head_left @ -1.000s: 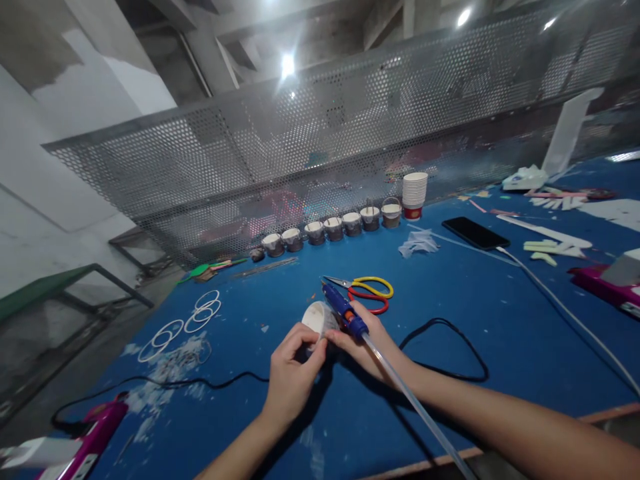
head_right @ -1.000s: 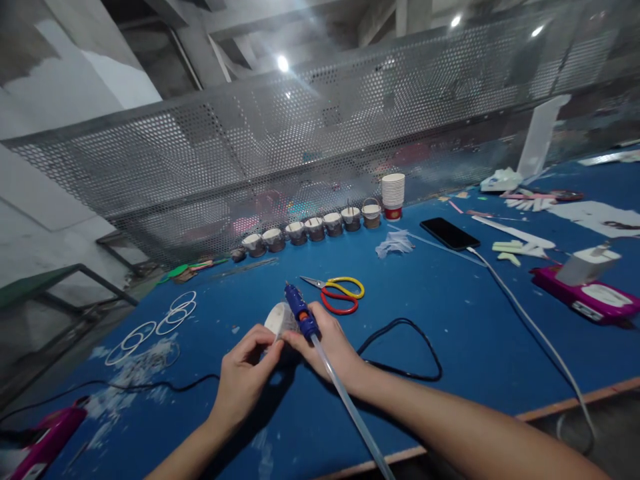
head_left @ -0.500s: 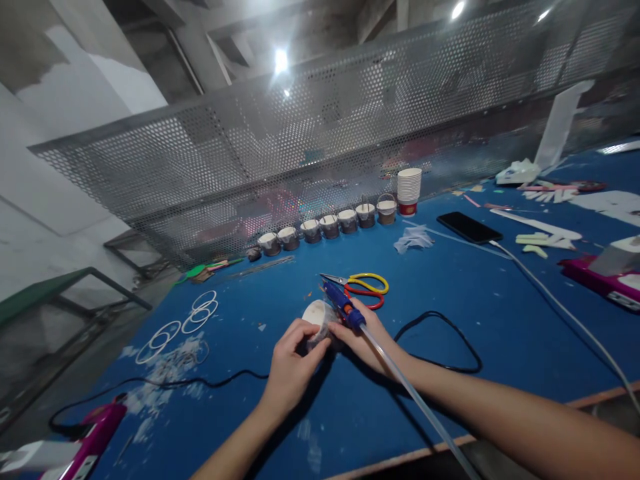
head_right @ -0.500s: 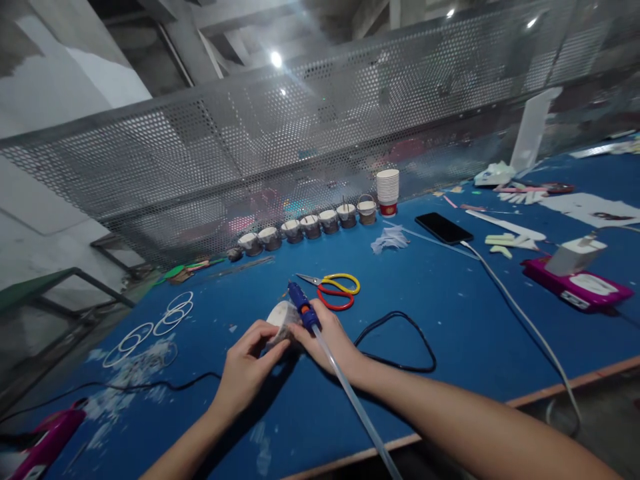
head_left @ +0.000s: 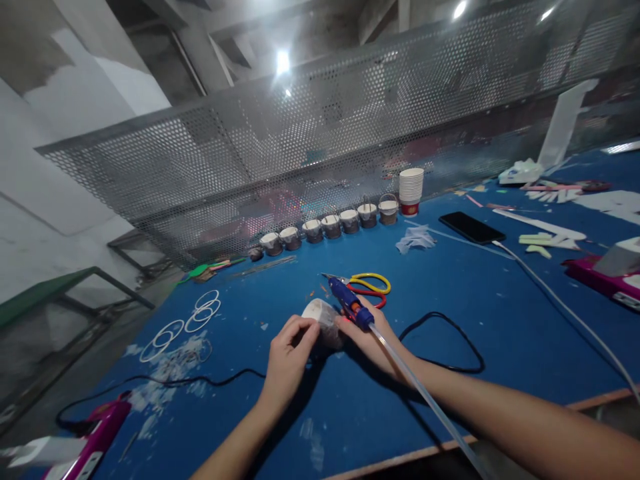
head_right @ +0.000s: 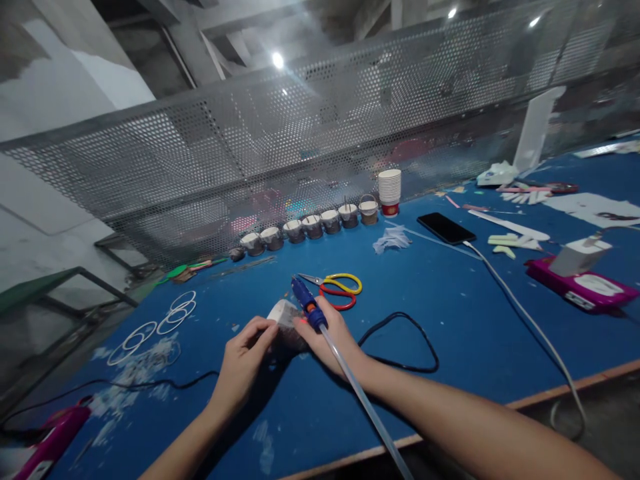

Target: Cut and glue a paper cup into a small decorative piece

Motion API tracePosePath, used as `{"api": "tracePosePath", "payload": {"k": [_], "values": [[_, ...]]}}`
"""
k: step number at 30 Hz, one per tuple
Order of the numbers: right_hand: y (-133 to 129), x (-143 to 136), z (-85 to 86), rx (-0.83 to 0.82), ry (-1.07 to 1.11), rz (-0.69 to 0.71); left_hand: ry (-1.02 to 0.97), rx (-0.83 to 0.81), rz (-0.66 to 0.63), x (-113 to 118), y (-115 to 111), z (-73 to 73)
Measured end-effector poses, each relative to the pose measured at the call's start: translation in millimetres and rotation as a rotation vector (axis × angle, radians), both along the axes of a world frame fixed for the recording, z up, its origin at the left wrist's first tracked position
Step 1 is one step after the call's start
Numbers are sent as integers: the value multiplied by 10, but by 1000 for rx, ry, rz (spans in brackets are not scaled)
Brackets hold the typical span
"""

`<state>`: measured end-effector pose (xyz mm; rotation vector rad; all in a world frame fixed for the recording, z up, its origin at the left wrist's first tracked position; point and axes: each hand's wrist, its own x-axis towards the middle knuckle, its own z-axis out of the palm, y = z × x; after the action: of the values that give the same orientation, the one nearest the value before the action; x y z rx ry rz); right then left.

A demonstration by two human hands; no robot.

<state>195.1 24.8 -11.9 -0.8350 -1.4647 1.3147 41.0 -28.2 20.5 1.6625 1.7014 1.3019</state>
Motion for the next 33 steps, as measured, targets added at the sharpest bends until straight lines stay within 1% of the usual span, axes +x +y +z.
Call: {"api": "tracePosePath", "payload": {"k": [5, 9, 13, 16, 19, 24, 29, 33], "values": [[-13, 26, 35, -33, 44, -3, 71, 76, 82, -43, 23, -4], [-38, 75, 145, -64, 54, -3, 110, 140, 148, -114, 54, -32], [-38, 135, 249, -162, 74, 28, 199, 189, 164, -179, 122, -78], [-21, 206, 277, -215, 89, 65, 267, 193, 148, -213, 176, -96], [-18, 307, 269, -244, 81, 83, 308, 169, 116, -234, 212, -102], [-45, 455, 202, -386, 156, 146, 294, 146, 69, -254, 220, -92], [-56, 498, 133, -483, 199, 202, 208, 85, 10, -290, 178, -26], [-64, 502, 119, -517, 202, 231, 301, 122, -8, -338, 149, 65]]}}
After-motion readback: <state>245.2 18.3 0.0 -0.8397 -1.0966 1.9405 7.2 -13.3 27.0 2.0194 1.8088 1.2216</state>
